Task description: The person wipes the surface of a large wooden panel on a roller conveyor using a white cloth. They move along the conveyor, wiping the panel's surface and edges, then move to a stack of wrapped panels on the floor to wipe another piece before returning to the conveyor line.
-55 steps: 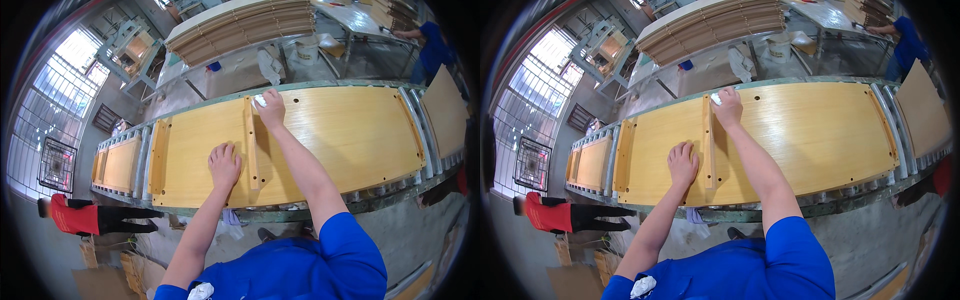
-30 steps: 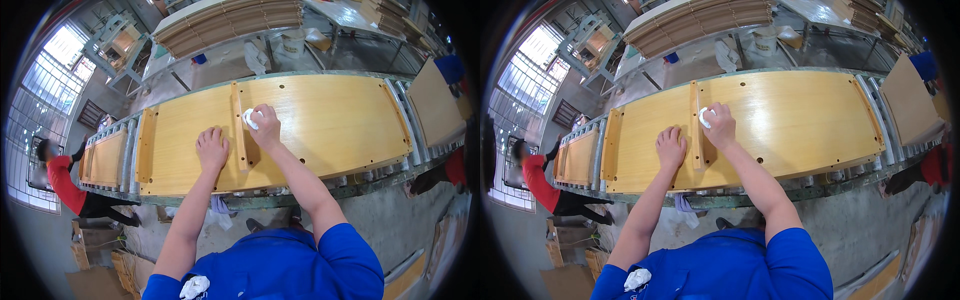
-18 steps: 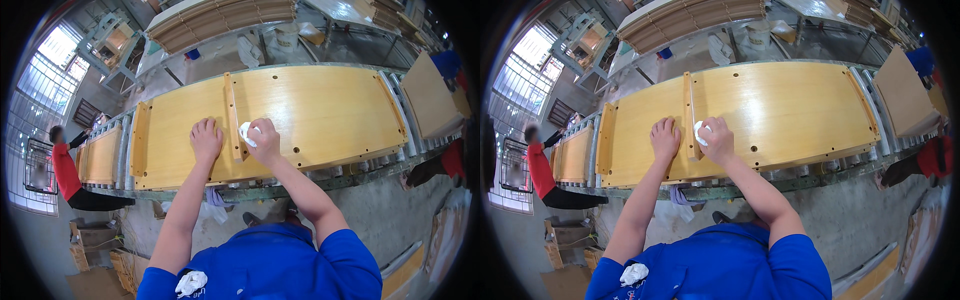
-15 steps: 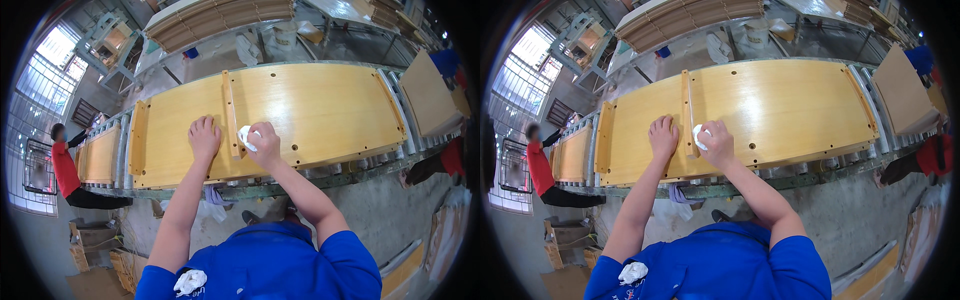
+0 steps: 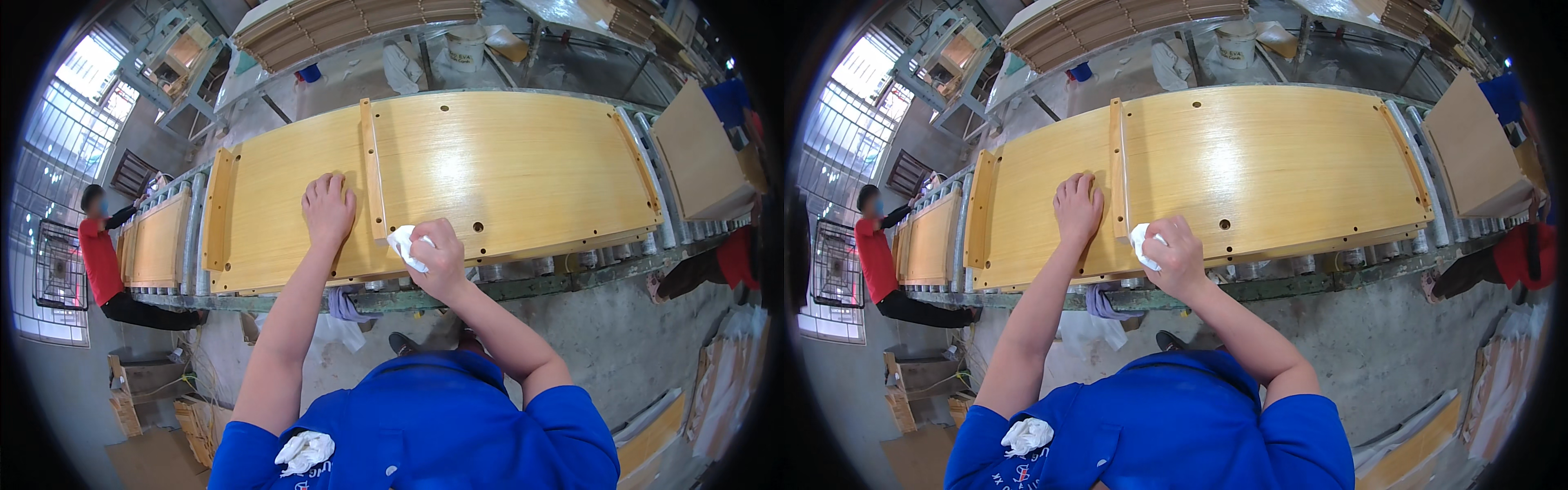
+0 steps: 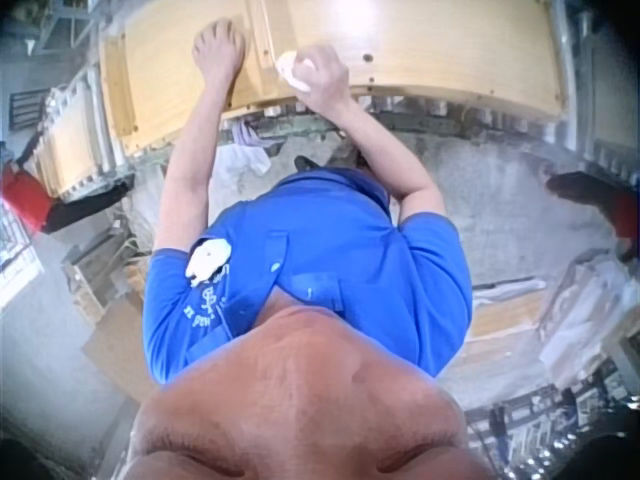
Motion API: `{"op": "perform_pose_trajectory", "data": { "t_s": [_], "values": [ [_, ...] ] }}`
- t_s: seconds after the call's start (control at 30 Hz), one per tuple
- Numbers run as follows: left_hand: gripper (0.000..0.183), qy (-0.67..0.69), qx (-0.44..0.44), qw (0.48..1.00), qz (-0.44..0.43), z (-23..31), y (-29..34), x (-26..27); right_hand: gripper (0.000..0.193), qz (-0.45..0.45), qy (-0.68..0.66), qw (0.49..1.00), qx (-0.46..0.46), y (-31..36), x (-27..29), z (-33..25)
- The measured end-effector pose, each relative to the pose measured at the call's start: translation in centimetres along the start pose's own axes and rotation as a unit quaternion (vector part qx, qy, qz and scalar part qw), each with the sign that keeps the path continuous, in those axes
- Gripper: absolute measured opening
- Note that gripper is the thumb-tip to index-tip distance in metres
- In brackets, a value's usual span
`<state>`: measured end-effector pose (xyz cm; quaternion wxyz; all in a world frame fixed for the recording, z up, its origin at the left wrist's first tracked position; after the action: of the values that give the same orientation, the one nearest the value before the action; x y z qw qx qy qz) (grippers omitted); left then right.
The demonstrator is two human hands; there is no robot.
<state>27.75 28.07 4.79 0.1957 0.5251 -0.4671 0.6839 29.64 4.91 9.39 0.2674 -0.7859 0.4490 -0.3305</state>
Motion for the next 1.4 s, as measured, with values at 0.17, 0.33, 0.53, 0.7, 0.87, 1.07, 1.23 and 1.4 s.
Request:
{"op": "perform_pose_trajectory", "data": {
  "t_s": [0.17,0.33,0.53,0.7,0.87,1.07,1.23,1.4],
  "values": [
    [0.031,0.005,-0.003,1.0,0.001,0.2,-0.4,0.0,0.012,0.138,-0.269,0.922,-0.242,-0.6,0.9,7.3],
    [0.032,0.001,0.005,1.0,-0.001,-0.2,0.0,0.3,0.019,0.181,-0.306,0.886,-0.297,-6.3,-0.3,14.7],
    [0.031,0.012,0.005,1.0,0.016,0.4,-0.5,0.9,0.022,0.223,-0.232,0.907,-0.272,-13.1,-2.2,21.1],
    [0.032,0.025,0.006,1.0,0.012,0.7,-0.9,1.1,0.031,0.221,-0.092,0.933,-0.267,-14.9,-3.7,24.6],
    [0.034,0.028,0.026,0.999,-0.006,-0.6,-0.1,0.9,0.037,0.2,-0.035,0.943,-0.262,-14.8,-6.2,24.7],
    [0.035,0.033,0.024,0.999,-0.006,-0.4,-0.2,0.9,0.035,0.178,0.016,0.961,-0.209,-15.8,-6.2,23.3],
    [0.035,0.034,0.027,0.999,-0.022,-0.3,-0.4,0.7,0.034,0.172,0.038,0.966,-0.19,-16.2,-6.0,22.9],
    [0.035,0.025,0.028,0.999,-0.024,-0.5,-0.2,0.6,0.033,0.171,0.044,0.966,-0.186,-16.1,-6.5,22.5]
  ]
}}
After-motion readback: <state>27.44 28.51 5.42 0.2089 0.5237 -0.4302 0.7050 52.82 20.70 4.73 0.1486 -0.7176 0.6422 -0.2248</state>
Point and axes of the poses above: each hand's wrist, its own y-axis away from the middle knuckle, its own x-axis out of the back of the hand, z = x × y, the point moved 10 cm from there along -y, towards the middle knuckle, and after that the axes turned 7 degrees about -y, right-handed, at the moved point
